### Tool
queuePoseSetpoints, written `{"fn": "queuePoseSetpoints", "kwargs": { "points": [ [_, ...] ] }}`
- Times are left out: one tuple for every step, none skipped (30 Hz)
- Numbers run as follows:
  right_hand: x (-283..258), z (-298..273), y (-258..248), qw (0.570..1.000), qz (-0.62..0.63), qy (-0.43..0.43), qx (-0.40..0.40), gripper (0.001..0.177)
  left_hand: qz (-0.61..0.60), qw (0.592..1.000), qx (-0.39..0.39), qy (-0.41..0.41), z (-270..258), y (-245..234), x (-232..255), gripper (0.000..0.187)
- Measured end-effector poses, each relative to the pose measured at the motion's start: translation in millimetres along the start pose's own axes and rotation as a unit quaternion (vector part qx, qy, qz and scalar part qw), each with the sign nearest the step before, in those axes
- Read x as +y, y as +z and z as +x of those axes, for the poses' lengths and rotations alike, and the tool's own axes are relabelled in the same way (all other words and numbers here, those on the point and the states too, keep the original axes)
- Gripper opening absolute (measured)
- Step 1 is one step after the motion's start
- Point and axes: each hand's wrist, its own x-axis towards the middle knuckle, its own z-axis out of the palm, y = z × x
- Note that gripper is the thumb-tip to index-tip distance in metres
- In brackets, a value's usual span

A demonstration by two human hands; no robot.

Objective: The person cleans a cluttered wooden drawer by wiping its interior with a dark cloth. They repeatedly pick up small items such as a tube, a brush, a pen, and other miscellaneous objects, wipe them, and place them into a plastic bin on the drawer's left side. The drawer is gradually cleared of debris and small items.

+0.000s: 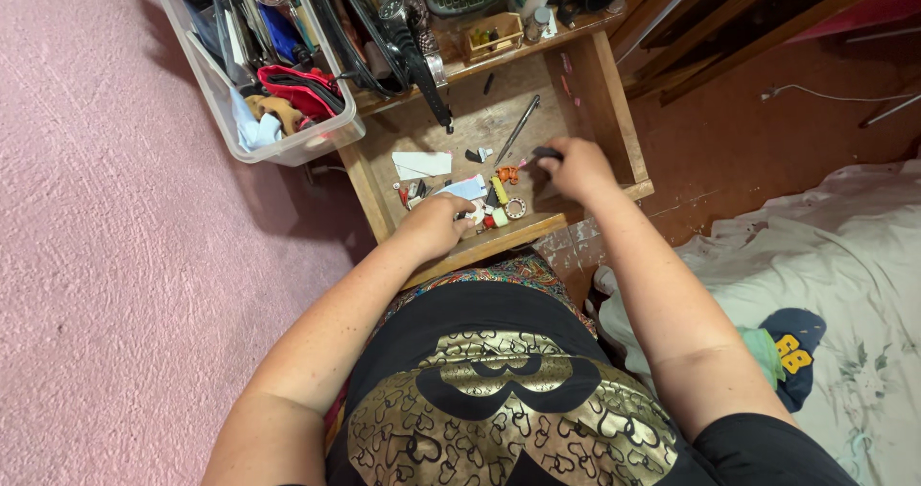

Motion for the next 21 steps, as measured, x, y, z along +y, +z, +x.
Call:
{"fn": "queuePoseSetpoints", "kwargs": {
  "points": [
    [-7, -2, 0, 1.0, -0.002, -0.006, -0.011, 0.032, -0.009, 1.0, 0.006, -0.002, 1, 1, -1, 0.032],
    [-17, -5, 3, 0.999, -0.036, -0.014, -0.03, 0.036, -0.015, 1.0, 0.005, -0.01, 2, 2, -2, 0.032],
    [-28, -8, 9, 0.996, -0.07, -0.022, -0.049, 0.041, -0.021, 1.0, 0.004, -0.018, 3, 4, -2, 0.032],
    [-39, -10, 14, 0.992, -0.103, -0.03, -0.067, 0.046, -0.026, 0.999, 0.004, -0.026, 4, 5, -3, 0.031],
    [-50, -13, 20, 0.988, -0.127, -0.017, -0.091, 0.048, -0.034, 0.999, 0.013, -0.021, 5, 6, -4, 0.031],
    [-58, -15, 27, 0.982, -0.151, -0.005, -0.115, 0.05, -0.041, 0.999, 0.022, -0.017, 7, 7, -4, 0.031],
    [-62, -15, 30, 0.975, -0.174, 0.008, -0.138, 0.052, -0.048, 0.998, 0.031, -0.013, 8, 7, -4, 0.03],
    [-62, -13, 31, 0.977, -0.169, 0.01, -0.132, 0.044, -0.064, 0.997, 0.023, -0.033, 8, 7, -5, 0.031],
    [-61, -11, 33, 0.978, -0.163, 0.012, -0.127, 0.037, -0.079, 0.995, 0.015, -0.053, 7, 6, -5, 0.032],
    [-58, -8, 31, 0.98, -0.159, 0.014, -0.121, 0.03, -0.095, 0.993, 0.007, -0.074, 7, 5, -4, 0.032],
    [-53, -6, 27, 0.986, -0.103, 0.011, -0.134, 0.029, -0.112, 0.991, 0.027, -0.065, 7, 4, -3, 0.034],
    [-46, -5, 19, 0.988, -0.047, 0.008, -0.147, 0.029, -0.13, 0.989, 0.046, -0.057, 7, 3, -1, 0.037],
    [-41, -5, 11, 0.987, 0.009, 0.005, -0.159, 0.029, -0.147, 0.986, 0.065, -0.048, 7, 1, 2, 0.039],
    [-37, -7, 3, 0.978, 0.074, -0.036, -0.192, 0.026, -0.141, 0.983, 0.114, 0.026, 5, -1, 5, 0.045],
    [-33, -10, -7, 0.962, 0.138, -0.077, -0.223, 0.024, -0.134, 0.972, 0.162, 0.101, 2, -1, 9, 0.052],
    [-33, -12, -13, 0.939, 0.201, -0.117, -0.253, 0.021, -0.125, 0.954, 0.207, 0.175, 0, -2, 13, 0.059],
    [-33, -14, -17, 0.924, 0.234, -0.13, -0.275, 0.02, -0.124, 0.951, 0.2, 0.199, -1, -4, 15, 0.056],
    [-33, -17, -21, 0.906, 0.266, -0.141, -0.296, 0.019, -0.123, 0.948, 0.192, 0.222, -1, -4, 17, 0.053],
    [-32, -20, -22, 0.887, 0.298, -0.152, -0.317, 0.018, -0.122, 0.944, 0.184, 0.245, 0, -3, 17, 0.05],
    [-31, -23, -22, 0.889, 0.313, -0.111, -0.315, 0.018, -0.167, 0.953, 0.151, 0.202, 2, -1, 18, 0.044],
    [-28, -24, -22, 0.889, 0.327, -0.071, -0.312, 0.019, -0.212, 0.958, 0.117, 0.157, 6, 2, 18, 0.038]
  ]
}}
